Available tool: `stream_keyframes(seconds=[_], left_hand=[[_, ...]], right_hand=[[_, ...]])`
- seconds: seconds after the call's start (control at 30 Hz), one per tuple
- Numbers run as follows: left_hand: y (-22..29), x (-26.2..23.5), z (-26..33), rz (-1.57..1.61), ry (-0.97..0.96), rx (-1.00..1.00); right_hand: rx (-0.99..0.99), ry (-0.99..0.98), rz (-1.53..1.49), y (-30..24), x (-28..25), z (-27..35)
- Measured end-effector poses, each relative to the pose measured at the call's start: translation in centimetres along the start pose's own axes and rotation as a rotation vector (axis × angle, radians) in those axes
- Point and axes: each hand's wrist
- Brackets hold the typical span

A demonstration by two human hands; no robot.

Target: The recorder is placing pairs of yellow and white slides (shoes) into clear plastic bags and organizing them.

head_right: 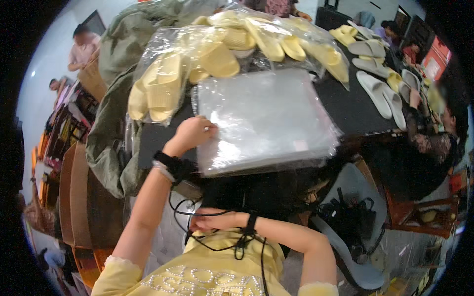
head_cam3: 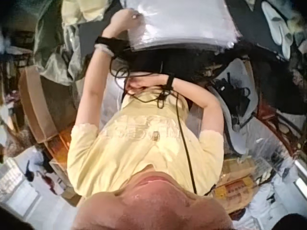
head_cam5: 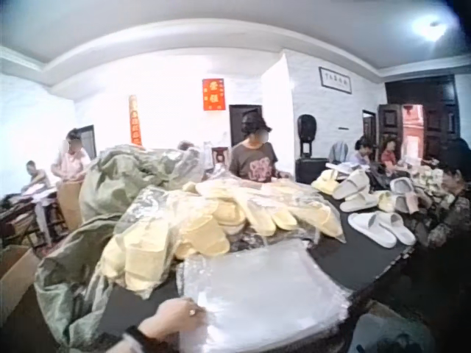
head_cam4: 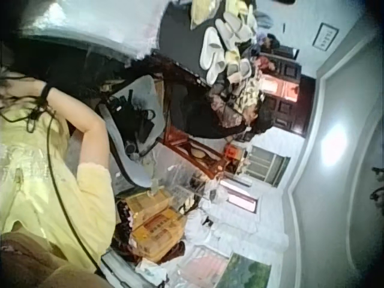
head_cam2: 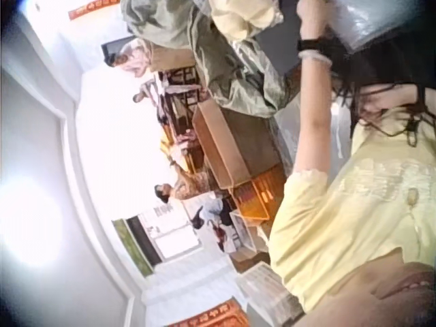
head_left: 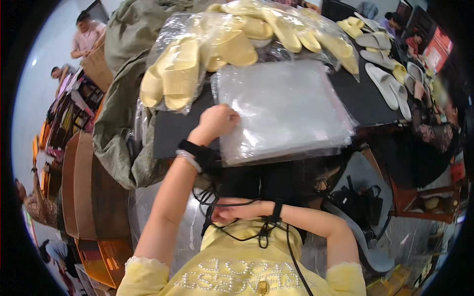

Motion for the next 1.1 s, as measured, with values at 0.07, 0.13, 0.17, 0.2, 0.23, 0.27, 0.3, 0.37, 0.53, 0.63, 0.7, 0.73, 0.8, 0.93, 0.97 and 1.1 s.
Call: stream_keyframes(seconds=[0.07, 0.13, 0.17, 0.2, 0.23, 0.27, 0.3, 0.37, 0.53, 0.63, 0.7, 0.73, 0.8, 0.93, 0.97, 1.1], left_hand=[[-0.4, 0.7, 0.4, 0.042, 0.009, -0.02], [0.1, 1.0, 0.9, 0.041, 0.06, -0.035], [0.1, 1.6, 1.3, 0.051, 0.09, -0.012], [0.4, 1.8, 1.7, 0.067, 0.124, -0.025], [0.7, 1.3, 2.2, 0.065, 0.1, -0.061], [0.5, 1.2, 2.8, 0.102, 0.13, -0.094], [0.5, 1.4, 3.0, 0.145, 0.159, -0.113], [0.3, 1.4, 3.9, 0.271, 0.322, -0.107], [-1.3, -2.1, 4.8, 0.924, 0.853, -0.748], [-9.3, -1.4, 6.7, 1.72, 0.847, -1.082], [-10.4, -2.4, 5.9, 1.728, 0.667, -1.192], [-10.8, -3.1, 5.0, 1.8, 0.621, -1.196], [-12.0, -3.0, 4.1, 1.857, 0.58, -1.295], [-13.1, -3.0, 2.5, 1.954, 0.598, -1.371], [-13.6, -2.9, 2.3, 2.045, 0.555, -1.314], [-15.0, -1.8, 1.5, 2.025, 0.656, -1.293]], right_hand=[[0.21, -0.027, 0.614, 0.7, -0.2, 0.8], [0.297, 0.081, 1.188, -0.4, 0.3, 5.0], [0.125, 0.082, 1.447, 0.0, -0.4, 7.1], [0.316, -0.111, 1.297, -2.2, -0.8, 7.5], [0.503, -0.305, 1.135, -5.0, -0.4, 8.1], [0.295, -0.314, 1.022, -7.0, -0.1, 9.5], [0.097, -0.31, 0.895, -9.1, 0.3, 11.2], [0.28, -0.297, 0.59, -15.1, 0.8, 12.1], [0.131, 0.601, 0.527, -20.8, -0.5, 14.9], [0.006, 0.849, 0.538, -22.9, -0.6, 15.6], [-0.11, 0.839, 0.441, -23.3, -2.3, 16.4], [-0.123, 0.864, 0.456, -23.5, -3.2, 16.4], [-0.099, 0.901, 0.479, -23.6, -3.9, 16.2], [-0.076, 0.908, 0.49, -23.8, -4.7, 16.4], [-0.066, 0.889, 0.495, -23.7, -4.8, 16.3], [-0.056, 0.855, 0.487, -23.9, -4.8, 16.7]])
Point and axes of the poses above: each hand's wrist, its own z-axis away from the middle knuckle, its own x-axis out of the palm, y = z × x, and after that the axes turned 4 degrees about -z, right-handed
